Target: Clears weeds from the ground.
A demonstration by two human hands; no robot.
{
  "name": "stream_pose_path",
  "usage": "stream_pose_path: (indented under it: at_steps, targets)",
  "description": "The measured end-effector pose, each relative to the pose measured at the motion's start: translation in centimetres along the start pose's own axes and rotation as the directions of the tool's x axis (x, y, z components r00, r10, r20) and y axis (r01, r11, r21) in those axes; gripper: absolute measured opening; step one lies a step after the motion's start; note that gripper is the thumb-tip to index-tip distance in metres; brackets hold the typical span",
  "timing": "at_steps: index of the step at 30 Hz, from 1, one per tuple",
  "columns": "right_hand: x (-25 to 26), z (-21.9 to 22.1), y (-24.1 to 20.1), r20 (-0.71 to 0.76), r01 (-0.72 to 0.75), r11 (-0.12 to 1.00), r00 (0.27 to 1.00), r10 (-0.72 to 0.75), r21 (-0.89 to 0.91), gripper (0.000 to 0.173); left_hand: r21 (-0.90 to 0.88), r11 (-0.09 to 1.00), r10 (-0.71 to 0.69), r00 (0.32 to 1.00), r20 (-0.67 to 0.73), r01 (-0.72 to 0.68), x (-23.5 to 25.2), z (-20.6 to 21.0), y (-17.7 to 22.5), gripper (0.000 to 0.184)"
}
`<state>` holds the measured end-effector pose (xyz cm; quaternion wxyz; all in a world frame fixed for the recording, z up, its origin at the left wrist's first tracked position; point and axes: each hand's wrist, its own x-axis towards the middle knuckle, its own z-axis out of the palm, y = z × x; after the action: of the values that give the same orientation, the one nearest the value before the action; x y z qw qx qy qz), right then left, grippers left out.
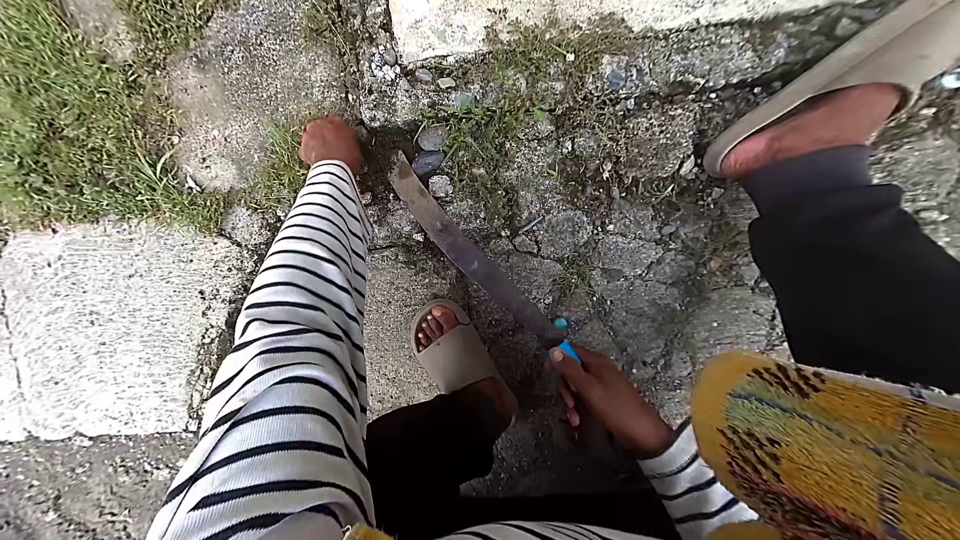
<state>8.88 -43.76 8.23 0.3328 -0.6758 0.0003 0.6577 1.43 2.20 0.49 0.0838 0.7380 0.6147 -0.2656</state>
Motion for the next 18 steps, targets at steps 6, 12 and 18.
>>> stream_pose_path:
  at_steps: [6, 12, 18]
  targets:
    - [0.3, -0.4, 0.4, 0.01, 0.009, 0.999, 1.0, -0.008, -0.042, 0.03, 0.144, 0.986, -0.085, 0.996, -0.036, 0.09, 1.7, 0.5, 0.7, 0.069]
    - [0.1, -0.2, 0.0, 0.024, -0.013, 1.0, 1.0, 0.013, -0.013, 0.029, 0.168, 0.985, 0.043, 0.999, -0.022, -0.039, 1.8, 0.4, -0.9, 0.062]
    - [0.1, 0.1, -0.1, 0.015, -0.02, 1.0, 1.0, 0.02, -0.005, 0.029, 0.178, 0.972, 0.154, 0.988, -0.001, -0.152, 2.3, 1.0, -2.6, 0.075]
